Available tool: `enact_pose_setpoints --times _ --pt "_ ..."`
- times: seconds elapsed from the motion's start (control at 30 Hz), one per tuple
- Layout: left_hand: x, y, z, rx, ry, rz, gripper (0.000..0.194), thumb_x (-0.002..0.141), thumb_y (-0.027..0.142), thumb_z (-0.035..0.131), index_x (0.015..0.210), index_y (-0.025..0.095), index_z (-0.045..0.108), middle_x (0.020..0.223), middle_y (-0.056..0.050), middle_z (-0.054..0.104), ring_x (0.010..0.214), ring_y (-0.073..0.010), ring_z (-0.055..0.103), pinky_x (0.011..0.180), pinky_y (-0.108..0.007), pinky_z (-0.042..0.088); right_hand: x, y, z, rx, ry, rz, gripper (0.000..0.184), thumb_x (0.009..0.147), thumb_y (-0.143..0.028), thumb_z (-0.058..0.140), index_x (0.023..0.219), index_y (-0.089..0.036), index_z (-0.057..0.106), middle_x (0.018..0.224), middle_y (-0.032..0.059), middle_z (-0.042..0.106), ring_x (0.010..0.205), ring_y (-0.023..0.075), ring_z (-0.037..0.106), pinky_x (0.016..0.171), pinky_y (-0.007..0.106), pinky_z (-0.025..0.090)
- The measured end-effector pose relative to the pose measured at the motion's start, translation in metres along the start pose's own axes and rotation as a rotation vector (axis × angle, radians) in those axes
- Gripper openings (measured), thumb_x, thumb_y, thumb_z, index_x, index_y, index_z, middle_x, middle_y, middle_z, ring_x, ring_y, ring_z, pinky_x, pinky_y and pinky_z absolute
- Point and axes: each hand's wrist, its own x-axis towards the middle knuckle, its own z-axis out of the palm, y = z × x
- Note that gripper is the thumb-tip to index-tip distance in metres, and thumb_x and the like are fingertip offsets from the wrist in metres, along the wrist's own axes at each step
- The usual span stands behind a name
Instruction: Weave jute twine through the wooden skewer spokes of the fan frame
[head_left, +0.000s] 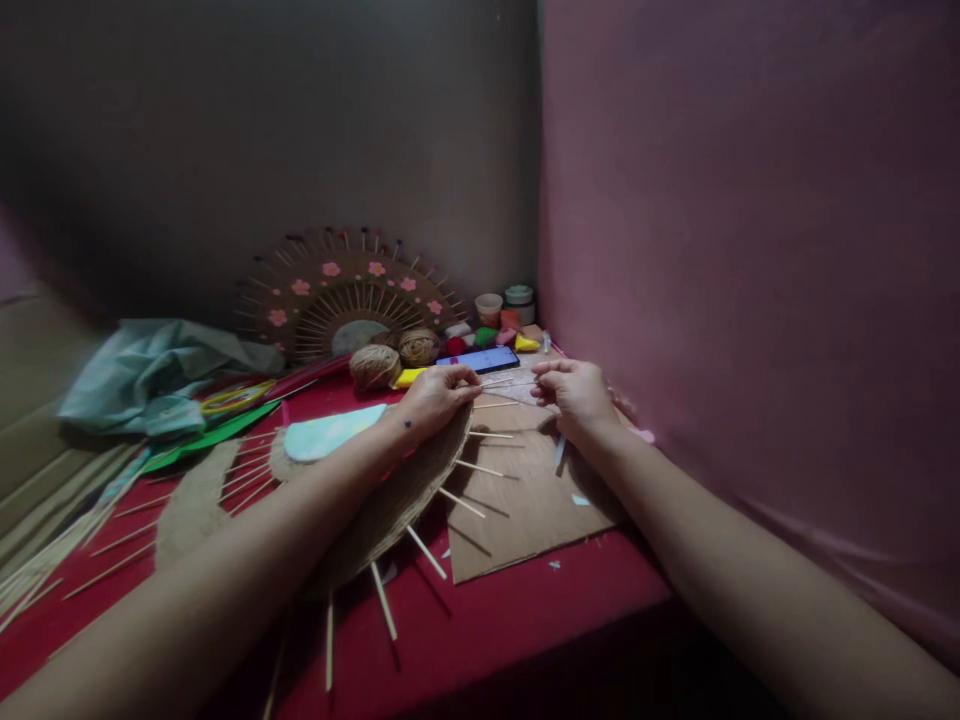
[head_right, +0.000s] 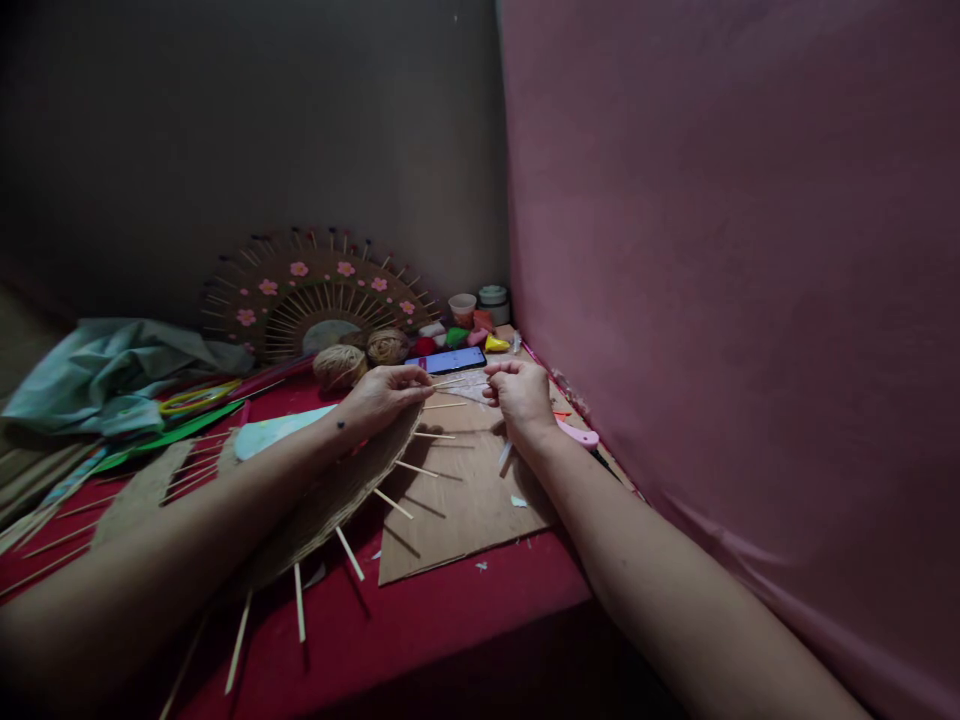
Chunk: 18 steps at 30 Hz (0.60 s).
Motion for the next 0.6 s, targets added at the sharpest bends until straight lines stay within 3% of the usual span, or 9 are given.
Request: enact_pose_setpoints --times 0.13,0.3,0.47,0.6 --pt "0.004 -0.007 0.003 0.022 0.007 0.006 0.021 0.075 0.033 0.056 0.076 0.015 0.066 0.058 0.003 0.053 0.057 -0.0113 0.044 0.057 -0.023 0.033 -0.008 -0.006 0.001 0.004 -0.036 -0.066 0.013 0.053 -0.01 0.05 0.061 -0.014 0.06 0.048 -0.0042 0.052 0.044 0.0074 0.047 0.042 0.019 0.036" --pt "0.005 -0.014 0.013 0.078 -0.023 0.04 0.018 0.075 0.031 0.058 0.073 0.016 0.067 0.058 0.002 0.055 0.059 -0.0126 0.048 0.059 -0.023 0.036 -0.02 -0.015 0.004 0.039 -0.215 -0.209 0.016 0.056 -0.012 0.054 0.066 -0.014 0.066 0.054 -0.0035 0.058 0.05 0.007 0.049 0.052 0.022 0.04" --pt "0.002 -0.019 0.021 0.16 -0.015 0.106 0.012 0.073 0.026 0.062 0.074 0.017 0.071 0.073 -0.003 0.059 0.071 -0.0169 0.051 0.069 -0.028 0.039 -0.021 -0.014 0.004 0.114 -0.331 -0.178 0.015 0.057 -0.012 0.06 0.069 -0.015 0.068 0.059 -0.0024 0.063 0.058 0.0087 0.056 0.063 0.025 0.046" --pt "-0.003 -0.016 0.024 0.205 0.031 0.157 0.015 0.07 0.025 0.067 0.082 0.02 0.073 0.082 -0.006 0.057 0.083 -0.0215 0.05 0.078 -0.033 0.038 -0.024 -0.013 0.007 0.031 -0.428 -0.229 0.012 0.06 -0.011 0.058 0.066 -0.016 0.068 0.063 -0.0014 0.065 0.061 0.0101 0.059 0.067 0.027 0.049"
